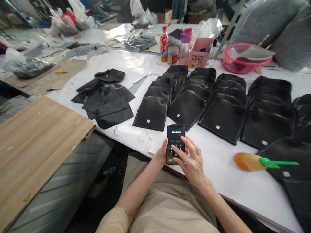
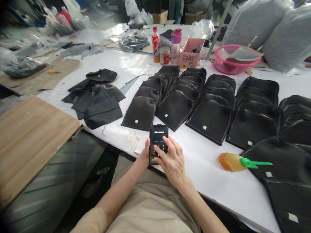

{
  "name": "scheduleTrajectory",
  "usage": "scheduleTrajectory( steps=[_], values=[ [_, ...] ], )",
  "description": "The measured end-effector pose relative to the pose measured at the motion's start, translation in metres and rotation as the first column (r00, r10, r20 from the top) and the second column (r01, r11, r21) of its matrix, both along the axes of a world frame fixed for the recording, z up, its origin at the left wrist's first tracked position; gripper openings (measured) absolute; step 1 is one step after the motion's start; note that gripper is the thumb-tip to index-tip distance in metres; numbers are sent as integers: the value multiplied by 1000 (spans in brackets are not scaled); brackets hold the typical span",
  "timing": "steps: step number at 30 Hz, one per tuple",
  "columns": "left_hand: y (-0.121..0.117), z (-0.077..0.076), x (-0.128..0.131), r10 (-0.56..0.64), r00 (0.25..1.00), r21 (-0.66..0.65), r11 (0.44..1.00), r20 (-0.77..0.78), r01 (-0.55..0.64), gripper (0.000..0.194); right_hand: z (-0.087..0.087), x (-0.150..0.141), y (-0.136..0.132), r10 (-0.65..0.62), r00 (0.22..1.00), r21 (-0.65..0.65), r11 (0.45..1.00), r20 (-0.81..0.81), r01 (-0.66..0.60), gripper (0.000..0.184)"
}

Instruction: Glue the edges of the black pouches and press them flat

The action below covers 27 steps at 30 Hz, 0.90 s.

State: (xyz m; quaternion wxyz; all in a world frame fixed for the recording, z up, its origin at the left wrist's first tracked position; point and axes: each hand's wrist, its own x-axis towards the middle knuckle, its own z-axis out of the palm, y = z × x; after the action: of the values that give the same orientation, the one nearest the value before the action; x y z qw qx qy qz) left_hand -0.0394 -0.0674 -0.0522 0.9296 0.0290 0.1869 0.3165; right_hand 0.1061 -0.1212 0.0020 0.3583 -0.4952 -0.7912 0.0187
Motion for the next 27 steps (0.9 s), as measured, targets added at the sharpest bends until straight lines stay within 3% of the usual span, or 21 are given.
scheduleTrajectory(
  steps=[17,27],
  values=[
    [4,8,2,-21,1000,155,988,5,20,95,1,12,-7,-101,995,-4,995,-8,101,34],
    [2,7,1,-6,1000,105,994,-16,7,89,4,9,-11,-57,997,-14,998,-43,56,35]
  ],
)
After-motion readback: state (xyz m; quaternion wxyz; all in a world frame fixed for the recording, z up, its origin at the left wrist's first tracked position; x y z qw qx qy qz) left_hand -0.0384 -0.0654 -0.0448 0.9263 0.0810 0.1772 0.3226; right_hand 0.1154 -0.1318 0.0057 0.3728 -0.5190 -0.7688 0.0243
